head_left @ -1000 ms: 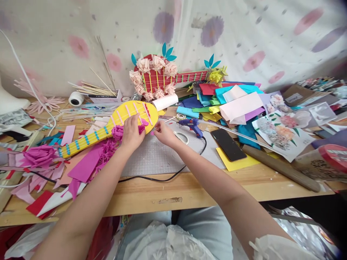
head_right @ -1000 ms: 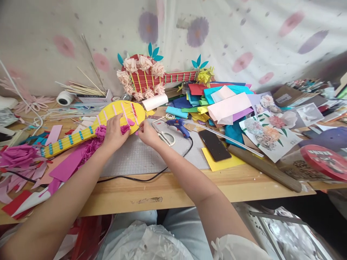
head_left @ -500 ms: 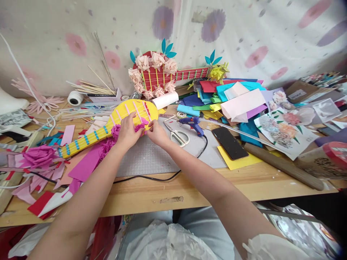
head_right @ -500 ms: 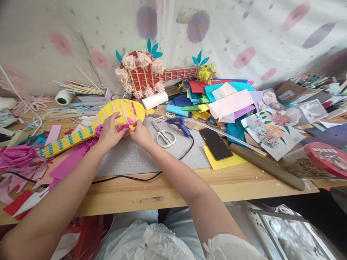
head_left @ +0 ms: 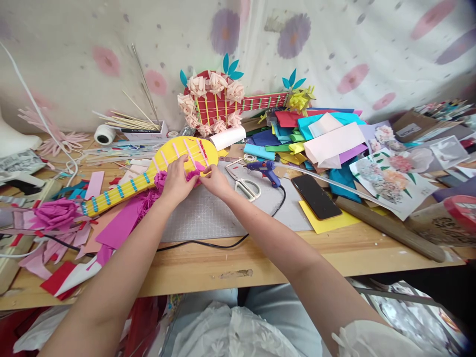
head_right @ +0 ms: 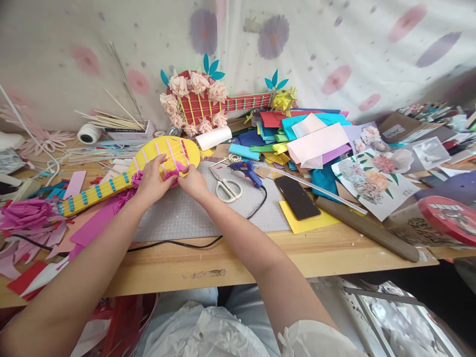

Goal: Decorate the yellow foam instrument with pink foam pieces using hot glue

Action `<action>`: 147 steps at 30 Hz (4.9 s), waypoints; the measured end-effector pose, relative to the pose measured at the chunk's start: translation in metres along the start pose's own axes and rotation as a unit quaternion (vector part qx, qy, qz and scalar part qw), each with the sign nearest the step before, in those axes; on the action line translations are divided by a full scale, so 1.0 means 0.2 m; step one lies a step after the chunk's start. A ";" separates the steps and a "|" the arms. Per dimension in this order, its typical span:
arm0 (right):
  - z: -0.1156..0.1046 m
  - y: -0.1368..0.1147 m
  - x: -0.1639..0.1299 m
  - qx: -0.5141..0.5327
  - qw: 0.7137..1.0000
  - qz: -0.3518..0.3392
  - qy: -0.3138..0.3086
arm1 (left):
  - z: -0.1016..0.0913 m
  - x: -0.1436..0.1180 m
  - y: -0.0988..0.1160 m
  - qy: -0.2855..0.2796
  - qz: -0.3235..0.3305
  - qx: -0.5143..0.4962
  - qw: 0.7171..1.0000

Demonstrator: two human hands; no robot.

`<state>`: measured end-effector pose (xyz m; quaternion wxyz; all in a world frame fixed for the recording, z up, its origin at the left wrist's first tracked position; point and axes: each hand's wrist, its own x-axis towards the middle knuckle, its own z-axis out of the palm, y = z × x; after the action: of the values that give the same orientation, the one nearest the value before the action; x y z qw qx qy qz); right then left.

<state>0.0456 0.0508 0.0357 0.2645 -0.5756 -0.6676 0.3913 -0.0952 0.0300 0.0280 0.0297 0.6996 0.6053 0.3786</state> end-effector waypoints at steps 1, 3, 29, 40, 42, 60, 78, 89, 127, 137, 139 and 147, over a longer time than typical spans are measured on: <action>0.00 0.00 0.00 0.008 1.000 0.000 0.000 | 0.00 0.00 0.00 0.000 0.001 -0.002 1.000; -0.01 0.01 0.01 0.031 1.000 0.005 0.003 | -0.01 0.00 0.00 -0.001 0.002 -0.006 1.000; -0.04 0.02 0.06 0.099 0.995 0.028 -0.003 | 0.06 -0.04 0.07 0.003 0.045 0.054 0.998; -0.04 0.01 0.04 0.154 0.987 0.047 -0.025 | 0.06 -0.02 0.05 -0.015 0.043 0.059 0.997; -0.04 0.01 0.05 0.156 0.986 0.044 -0.023 | 0.06 -0.02 0.05 -0.015 0.042 0.052 0.998; -0.08 0.04 0.13 -0.299 0.920 -0.249 0.052 | -0.01 0.09 -0.02 0.279 -0.217 -0.357 0.864; -0.05 0.08 0.17 -0.188 0.958 -0.189 0.107 | 0.03 0.09 0.05 0.219 -0.176 -0.334 0.900; -0.26 0.24 0.07 0.016 0.959 -0.242 0.145 | 0.12 -0.10 0.34 0.033 -0.145 -0.317 0.937; -0.68 0.71 -0.03 -0.173 0.958 -0.038 0.224 | 0.39 -0.20 0.37 0.023 -0.340 -0.511 0.789; -0.61 0.57 -0.18 0.108 0.992 -0.044 0.042 | 0.42 -0.20 0.33 0.034 -0.335 -0.471 0.816; -0.59 0.54 -0.20 0.092 0.995 -0.047 0.006 | 0.42 -0.20 0.33 0.038 -0.346 -0.473 0.810; -0.57 0.56 -0.19 0.068 0.997 -0.044 0.012 | 0.42 -0.19 0.32 0.044 -0.359 -0.475 0.802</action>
<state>0.2070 0.0425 0.0097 0.3280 -0.5312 -0.6609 0.4165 0.0057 0.0151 -0.0195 0.4658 0.3134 0.5577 0.6114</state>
